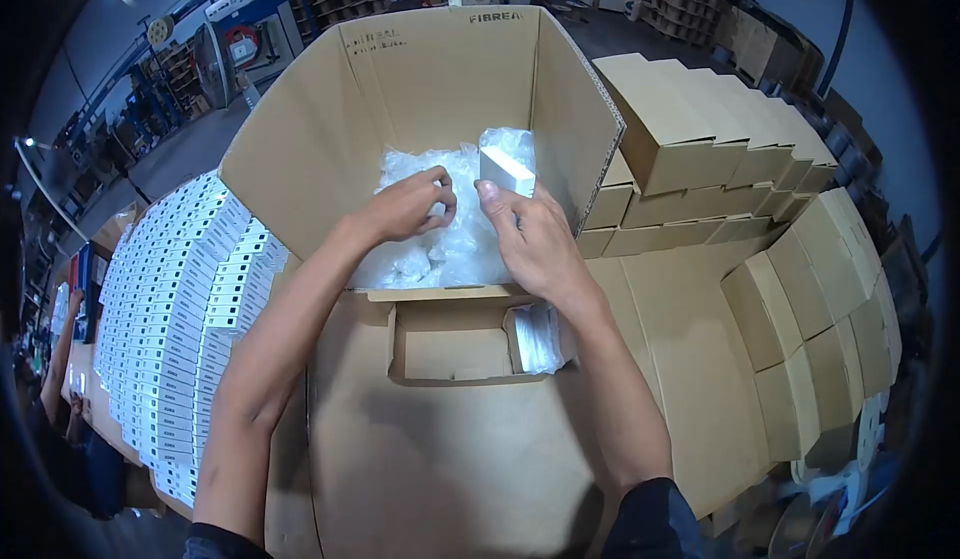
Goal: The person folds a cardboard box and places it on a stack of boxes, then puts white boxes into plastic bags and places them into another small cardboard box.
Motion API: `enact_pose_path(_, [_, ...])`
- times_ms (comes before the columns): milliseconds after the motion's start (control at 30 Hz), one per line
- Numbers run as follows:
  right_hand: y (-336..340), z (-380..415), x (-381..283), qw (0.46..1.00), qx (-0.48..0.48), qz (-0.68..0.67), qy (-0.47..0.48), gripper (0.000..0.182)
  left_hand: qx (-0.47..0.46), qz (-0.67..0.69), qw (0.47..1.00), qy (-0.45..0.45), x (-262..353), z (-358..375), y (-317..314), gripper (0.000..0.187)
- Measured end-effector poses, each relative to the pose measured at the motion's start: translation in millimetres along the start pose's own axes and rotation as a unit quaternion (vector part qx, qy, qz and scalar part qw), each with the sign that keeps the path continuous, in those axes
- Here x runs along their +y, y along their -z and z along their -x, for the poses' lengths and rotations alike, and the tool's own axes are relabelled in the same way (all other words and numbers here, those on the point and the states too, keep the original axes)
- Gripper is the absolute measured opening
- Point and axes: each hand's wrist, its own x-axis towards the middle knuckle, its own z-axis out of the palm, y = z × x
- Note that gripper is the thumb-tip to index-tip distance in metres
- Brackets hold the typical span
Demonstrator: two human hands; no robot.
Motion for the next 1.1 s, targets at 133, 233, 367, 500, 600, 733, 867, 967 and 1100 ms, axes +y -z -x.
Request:
enact_pose_path(133, [-5, -8, 19, 0.995, -0.004, 0.084, 0.052, 0.039, 0.148, 0.124, 0.981, 0.004, -2, 7, 2, 0.009])
enact_pose_path(233, [-6, -19, 18, 0.995, -0.018, 0.096, 0.029, 0.038, 0.201, 0.152, 0.968, 0.018, -3, 11, 7, 0.012])
enact_pose_path(367, [-20, -32, 11, 0.992, 0.019, 0.121, 0.029, 0.045, 0.248, 0.196, 0.947, 0.064, 8, 18, 18, 0.018])
enact_pose_path(500, [-39, -43, 2, 0.982, -0.046, 0.181, 0.029, 0.051, 0.305, 0.207, 0.925, 0.095, 20, 12, 19, 0.019])
enact_pose_path(600, [-55, -60, 18, 0.984, -0.067, 0.148, 0.069, 0.041, 0.380, 0.201, 0.891, 0.143, 28, 1, 10, 0.016])
enact_pose_path(733, [-47, -57, 7, 0.994, -0.096, 0.043, 0.032, 0.042, 0.452, 0.259, 0.831, 0.197, 25, -5, 4, 0.017])
enact_pose_path(867, [-33, -49, -11, 0.991, -0.119, 0.050, 0.031, 0.050, 0.449, 0.365, 0.770, 0.269, 14, -14, 2, 0.042])
enact_pose_path(967, [-47, -61, 7, 0.986, -0.027, 0.128, 0.102, 0.048, 0.395, 0.484, 0.741, 0.246, 4, -21, 2, 0.070])
enact_pose_path(1100, [-44, -78, 22, 0.998, 0.039, 0.021, 0.035, 0.023, 0.357, 0.422, 0.819, 0.154, 18, 0, -6, 0.061])
